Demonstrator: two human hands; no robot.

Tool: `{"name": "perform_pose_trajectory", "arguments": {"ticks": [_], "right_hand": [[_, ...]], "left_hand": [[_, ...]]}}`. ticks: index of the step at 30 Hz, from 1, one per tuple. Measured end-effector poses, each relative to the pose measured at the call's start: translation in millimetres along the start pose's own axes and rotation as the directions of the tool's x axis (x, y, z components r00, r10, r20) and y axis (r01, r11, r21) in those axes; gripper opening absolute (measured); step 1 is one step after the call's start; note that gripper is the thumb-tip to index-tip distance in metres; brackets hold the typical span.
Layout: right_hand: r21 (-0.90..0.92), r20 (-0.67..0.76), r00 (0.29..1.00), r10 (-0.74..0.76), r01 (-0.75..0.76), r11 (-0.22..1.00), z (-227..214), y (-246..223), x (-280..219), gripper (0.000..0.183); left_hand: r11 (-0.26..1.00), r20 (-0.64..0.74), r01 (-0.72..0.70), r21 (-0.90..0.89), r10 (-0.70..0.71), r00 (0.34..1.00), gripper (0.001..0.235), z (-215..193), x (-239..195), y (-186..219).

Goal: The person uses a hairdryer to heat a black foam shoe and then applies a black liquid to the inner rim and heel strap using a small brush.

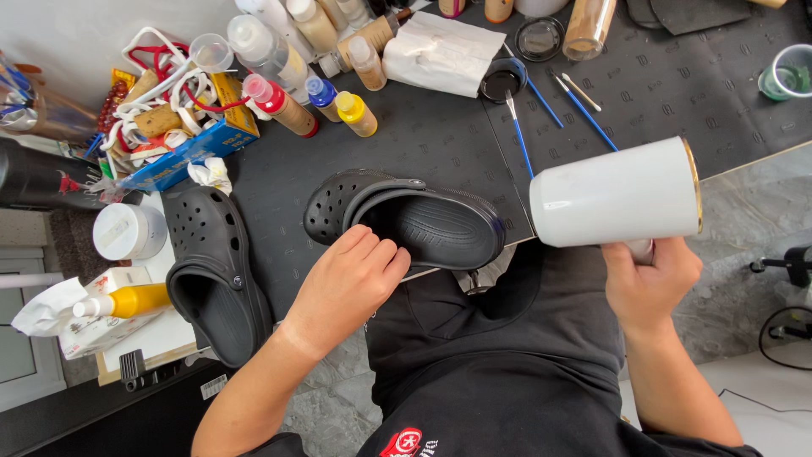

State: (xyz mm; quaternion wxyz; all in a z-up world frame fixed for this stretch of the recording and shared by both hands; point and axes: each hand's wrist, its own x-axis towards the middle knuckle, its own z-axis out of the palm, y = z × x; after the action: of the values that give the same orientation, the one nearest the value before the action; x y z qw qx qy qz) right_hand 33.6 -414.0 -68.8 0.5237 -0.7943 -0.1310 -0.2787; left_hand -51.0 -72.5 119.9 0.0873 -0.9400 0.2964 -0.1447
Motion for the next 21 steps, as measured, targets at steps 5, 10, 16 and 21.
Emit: {"name": "perform_pose_trajectory", "arguments": {"ticks": [5, 10, 16, 21], "right_hand": [[0.014, 0.060, 0.996, -0.067, 0.067, 0.998, -5, -2, 4, 0.021], [0.015, 0.034, 0.994, -0.107, 0.107, 0.994, 0, -5, 12, 0.026], [0.026, 0.046, 0.994, -0.098, 0.097, 0.995, 1, -12, 22, 0.031], [-0.042, 0.065, 0.997, -0.042, 0.045, 0.998, 2, -1, 15, 0.026]], "left_hand": [[1.000, 0.010, 0.005, -0.006, -0.005, 1.000, 0.025, 3, 3, 1], [1.000, 0.020, -0.009, 0.010, 0.009, 1.000, 0.019, 6, 4, 3], [1.000, -0.019, -0.008, 0.005, 0.008, 1.000, 0.017, 7, 5, 1], [1.000, -0.041, 0.002, -0.001, -0.002, 0.999, 0.012, 9, 2, 2]]}}
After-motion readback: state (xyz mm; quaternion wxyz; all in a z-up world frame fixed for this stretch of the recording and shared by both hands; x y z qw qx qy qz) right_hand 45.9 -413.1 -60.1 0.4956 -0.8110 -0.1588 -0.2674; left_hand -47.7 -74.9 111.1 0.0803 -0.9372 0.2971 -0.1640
